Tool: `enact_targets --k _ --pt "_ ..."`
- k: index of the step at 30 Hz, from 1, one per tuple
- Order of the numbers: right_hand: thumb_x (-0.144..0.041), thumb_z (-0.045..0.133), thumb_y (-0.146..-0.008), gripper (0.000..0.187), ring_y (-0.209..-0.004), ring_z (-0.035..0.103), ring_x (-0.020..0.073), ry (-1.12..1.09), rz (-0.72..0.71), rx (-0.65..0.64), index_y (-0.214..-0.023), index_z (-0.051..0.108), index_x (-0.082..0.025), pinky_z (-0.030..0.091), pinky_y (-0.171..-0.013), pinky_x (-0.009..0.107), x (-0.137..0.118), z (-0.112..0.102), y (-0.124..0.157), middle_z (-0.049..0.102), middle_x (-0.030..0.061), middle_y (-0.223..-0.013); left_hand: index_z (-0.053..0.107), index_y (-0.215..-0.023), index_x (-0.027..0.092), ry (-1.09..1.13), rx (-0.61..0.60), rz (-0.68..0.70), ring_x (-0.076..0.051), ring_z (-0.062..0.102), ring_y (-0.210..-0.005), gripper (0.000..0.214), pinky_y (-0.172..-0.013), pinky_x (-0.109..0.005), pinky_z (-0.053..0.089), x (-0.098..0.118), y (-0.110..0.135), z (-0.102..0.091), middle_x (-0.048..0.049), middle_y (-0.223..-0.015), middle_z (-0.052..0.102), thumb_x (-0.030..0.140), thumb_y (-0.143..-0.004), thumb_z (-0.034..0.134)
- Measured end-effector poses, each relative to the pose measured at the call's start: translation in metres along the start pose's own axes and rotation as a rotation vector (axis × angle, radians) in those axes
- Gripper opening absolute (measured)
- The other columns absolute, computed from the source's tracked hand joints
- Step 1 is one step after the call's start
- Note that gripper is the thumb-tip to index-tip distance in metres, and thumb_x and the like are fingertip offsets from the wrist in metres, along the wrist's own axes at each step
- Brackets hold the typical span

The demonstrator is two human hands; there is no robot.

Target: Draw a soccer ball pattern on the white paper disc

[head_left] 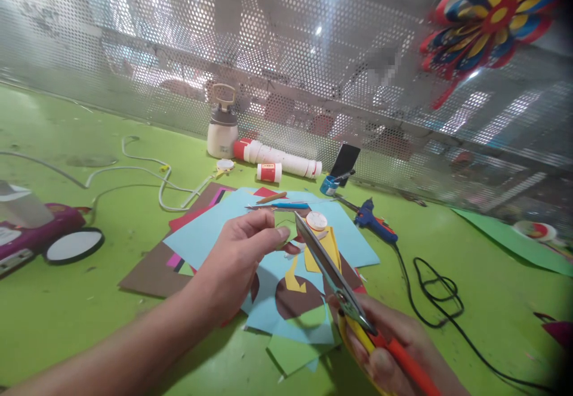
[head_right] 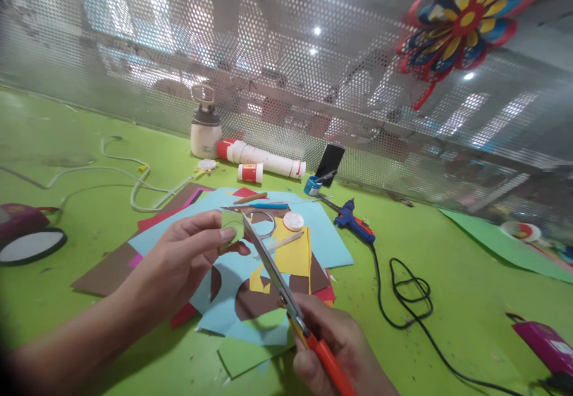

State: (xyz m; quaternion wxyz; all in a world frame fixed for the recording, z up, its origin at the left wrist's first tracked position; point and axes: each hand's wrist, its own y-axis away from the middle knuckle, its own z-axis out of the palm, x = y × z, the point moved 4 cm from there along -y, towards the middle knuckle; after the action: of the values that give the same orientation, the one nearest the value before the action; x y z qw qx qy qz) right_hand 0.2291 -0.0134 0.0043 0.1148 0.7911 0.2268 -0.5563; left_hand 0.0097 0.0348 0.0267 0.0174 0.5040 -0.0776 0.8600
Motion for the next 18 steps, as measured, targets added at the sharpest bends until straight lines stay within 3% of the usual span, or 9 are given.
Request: enact_targets --k 3,7,14,18 --pt "-0.065 0.06 -0.085 0.06 -0.087 0.064 0.0238 -0.011 0.013 0.065 -0.121 0.068 -0.017 0.053 -0.078 0.031 -0.0014 0.0016 -0.0002 0.065 0.01 -0.089 0.062 -0.069 0.019 -0.027 0.037 0.011 -0.015 0.063 -0.077 0.018 -0.086 -0.034 0.047 -0.0013 -0.0007 -0.0044 0.0026 -0.072 0.064 0.025 -0.083 0.071" --pt "-0.063 0.063 -0.083 0.058 -0.081 0.064 0.0218 -0.029 0.013 0.111 -0.118 0.07 -0.018 0.054 -0.076 0.029 -0.002 0.0029 -0.001 0.068 0.0096 -0.089 0.064 -0.072 0.019 -0.056 0.074 0.026 -0.016 0.064 -0.081 0.018 -0.084 -0.034 0.048 -0.0002 -0.0012 -0.0074 -0.0001 -0.082 0.069 0.03 -0.083 0.071" --pt "-0.053 0.06 -0.09 0.045 -0.084 0.067 0.0218 0.023 -0.028 -0.008 -0.122 0.068 -0.022 0.055 -0.083 0.031 -0.001 -0.0006 -0.0035 0.071 0.0107 -0.097 0.067 -0.072 0.017 -0.087 0.107 0.048 -0.017 0.064 -0.08 0.02 -0.079 -0.03 0.05 0.0032 -0.0024 -0.0063 -0.0036 -0.08 0.071 0.032 -0.084 0.071" --pt "-0.048 0.056 -0.094 0.038 -0.057 0.058 0.0138 0.117 0.068 0.017 -0.122 0.067 -0.024 0.053 -0.058 0.024 0.0005 -0.0015 -0.0008 0.068 0.0053 -0.078 0.067 -0.074 0.017 -0.073 0.123 0.045 -0.015 0.064 -0.077 0.019 -0.079 -0.03 0.05 0.0033 -0.0033 -0.0069 -0.0022 -0.08 0.07 0.033 -0.084 0.072"
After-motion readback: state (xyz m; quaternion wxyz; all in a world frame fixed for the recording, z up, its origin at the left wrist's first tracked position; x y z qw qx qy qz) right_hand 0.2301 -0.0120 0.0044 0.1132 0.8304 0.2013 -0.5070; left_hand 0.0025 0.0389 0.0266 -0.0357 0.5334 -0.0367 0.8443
